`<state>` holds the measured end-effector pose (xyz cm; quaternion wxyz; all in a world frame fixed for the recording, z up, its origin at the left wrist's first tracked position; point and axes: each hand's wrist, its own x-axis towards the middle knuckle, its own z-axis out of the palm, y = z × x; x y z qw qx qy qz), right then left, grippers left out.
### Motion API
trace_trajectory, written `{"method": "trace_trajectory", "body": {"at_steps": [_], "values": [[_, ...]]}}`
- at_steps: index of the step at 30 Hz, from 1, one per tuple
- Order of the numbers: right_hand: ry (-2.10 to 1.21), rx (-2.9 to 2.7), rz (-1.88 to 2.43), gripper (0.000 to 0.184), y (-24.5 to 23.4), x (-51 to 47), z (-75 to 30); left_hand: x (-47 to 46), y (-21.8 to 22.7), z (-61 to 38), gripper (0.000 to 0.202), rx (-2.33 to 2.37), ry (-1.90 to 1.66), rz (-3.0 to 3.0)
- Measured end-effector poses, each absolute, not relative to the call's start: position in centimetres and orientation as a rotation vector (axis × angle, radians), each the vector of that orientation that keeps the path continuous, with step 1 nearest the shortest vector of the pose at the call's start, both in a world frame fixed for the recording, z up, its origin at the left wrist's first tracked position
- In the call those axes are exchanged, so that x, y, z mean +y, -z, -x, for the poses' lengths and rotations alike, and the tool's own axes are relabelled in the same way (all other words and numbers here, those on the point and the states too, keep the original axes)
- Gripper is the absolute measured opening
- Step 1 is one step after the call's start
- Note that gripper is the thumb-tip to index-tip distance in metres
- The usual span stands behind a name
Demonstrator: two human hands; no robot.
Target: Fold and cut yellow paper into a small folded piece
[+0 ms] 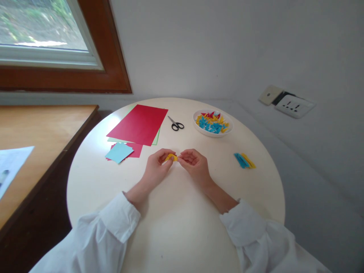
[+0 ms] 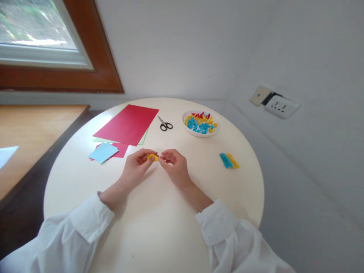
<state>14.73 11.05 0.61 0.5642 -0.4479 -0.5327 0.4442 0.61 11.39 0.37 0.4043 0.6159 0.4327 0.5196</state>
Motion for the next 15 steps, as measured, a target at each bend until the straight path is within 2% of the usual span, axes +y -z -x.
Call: {"method": "trace_trajectory", "body": {"at_steps": [15], "values": [[-1.018, -1.256, 1.068, 0.019, -0.38, 11.07, -14.81, 11.64, 0.02, -0.5, 0.014, 1.092, -1.354, -1.54]]}}
